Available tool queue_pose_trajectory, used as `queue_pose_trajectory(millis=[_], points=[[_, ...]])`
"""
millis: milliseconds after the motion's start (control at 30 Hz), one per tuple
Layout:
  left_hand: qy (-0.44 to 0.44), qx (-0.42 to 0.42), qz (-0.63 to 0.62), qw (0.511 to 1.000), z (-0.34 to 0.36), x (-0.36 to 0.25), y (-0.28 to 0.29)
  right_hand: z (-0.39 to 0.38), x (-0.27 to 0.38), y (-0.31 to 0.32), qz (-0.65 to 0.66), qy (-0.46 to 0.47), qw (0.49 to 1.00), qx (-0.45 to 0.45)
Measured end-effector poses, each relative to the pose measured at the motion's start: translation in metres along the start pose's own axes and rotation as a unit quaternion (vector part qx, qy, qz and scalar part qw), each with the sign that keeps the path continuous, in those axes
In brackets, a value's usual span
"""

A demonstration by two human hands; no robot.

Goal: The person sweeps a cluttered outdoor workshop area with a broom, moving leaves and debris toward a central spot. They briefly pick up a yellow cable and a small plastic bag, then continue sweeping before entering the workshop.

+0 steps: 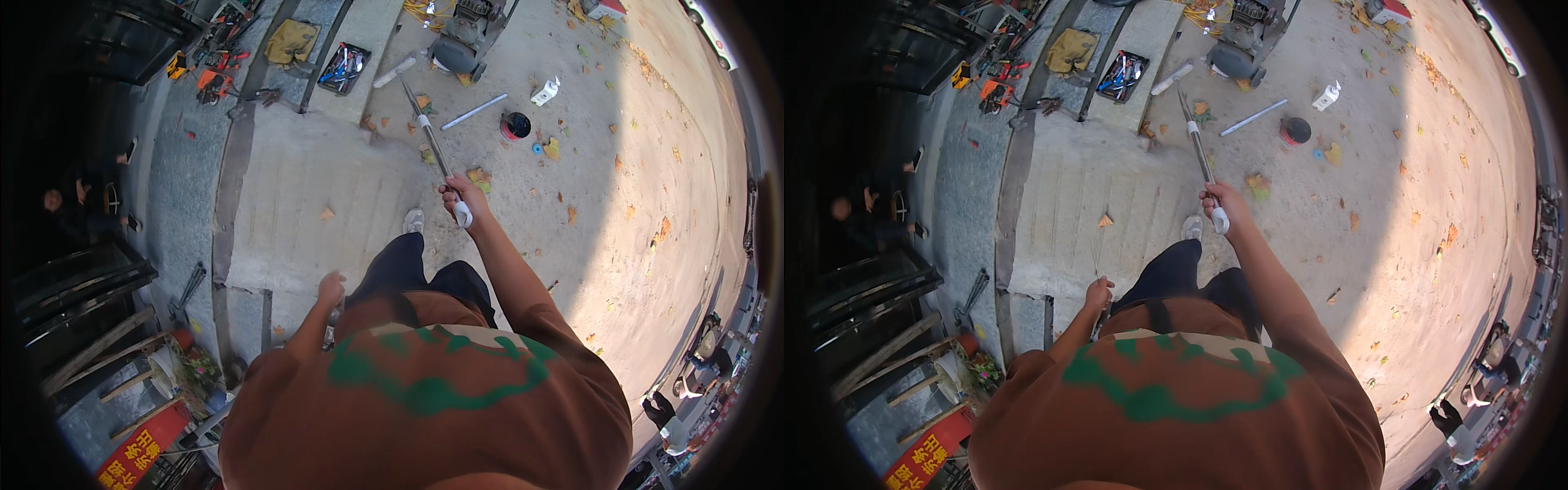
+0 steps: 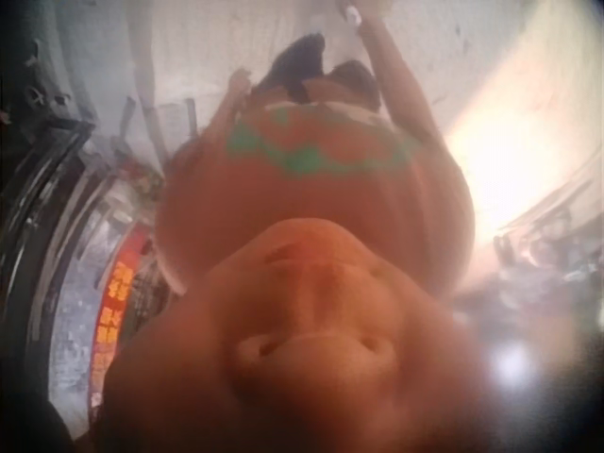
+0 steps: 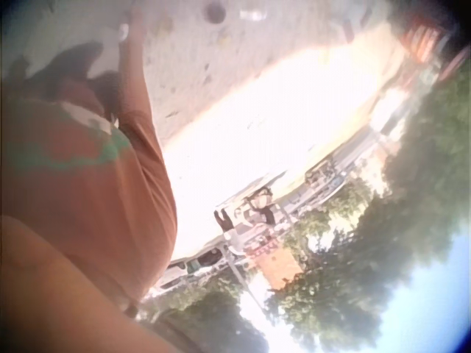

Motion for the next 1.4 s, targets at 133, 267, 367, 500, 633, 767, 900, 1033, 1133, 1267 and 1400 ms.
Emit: queue_pose_trajectory(millis=[133, 267, 367, 500, 633, 767, 900, 1033, 1133, 1267, 1400], points=[[0.124, -0.024, -0.189, 0.974, -0.018, -0.007, 0.008, 0.091, 0.024, -0.016, 0.057, -0.067, 0.996, -0.023], [0.023, -0.079, -0.045, 0.996, -0.037, 0.026, -0.006, 0.111, 0.032, 0.005, 0.135, -0.176, 0.975, 0.01], [0.004, -0.052, 0.066, 0.996, -0.047, 0.053, -0.025, 0.069, 0.026, 0.05, 0.086, -0.206, 0.975, -0.018], [-0.027, -0.032, 0.062, 0.997, -0.037, 0.034, -0.036, -0.006, 0.034, 0.094, -0.023, -0.181, 0.981, -0.069], [0.028, -0.04, -0.02, 0.999, -0.009, -0.035, -0.032, -0.094, 0.057, 0.114, -0.111, -0.168, 0.976, -0.081], [-0.049, -0.078, -0.115, 0.989, 0.013, -0.135, -0.025, -0.199, 0.057, 0.126, -0.075, -0.122, 0.984, -0.107], [-0.179, -0.228, -0.011, 0.957, 0.007, -0.239, 0.011, -0.277, 0.041, 0.122, -0.078, -0.133, 0.978, -0.139], [-0.336, -0.331, 0.168, 0.866, -0.007, -0.315, 0.05, -0.311, 0.029, 0.138, -0.008, -0.112, 0.983, -0.148], [-0.419, -0.285, 0.258, 0.822, -0.015, -0.374, 0.043, -0.315, 0.029, 0.166, 0.07, -0.166, 0.965, -0.188], [-0.528, -0.169, 0.195, 0.809, -0.045, -0.465, -0.012, -0.294, 0.023, 0.201, 0.088, -0.202, 0.951, -0.217], [-0.594, 0.034, 0.222, 0.773, -0.11, -0.543, -0.09, -0.278, 0.01, 0.225, 0.033, -0.223, 0.943, -0.245]])
Point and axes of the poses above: each hand's wrist, its own z-axis towards the middle knuckle, its own y-axis out of the back of the hand, x = y × z, the point moved 1 cm from there along z, towards the middle knuckle, and after that the axes turned 2 degrees about -x, right-handed, at the moved point
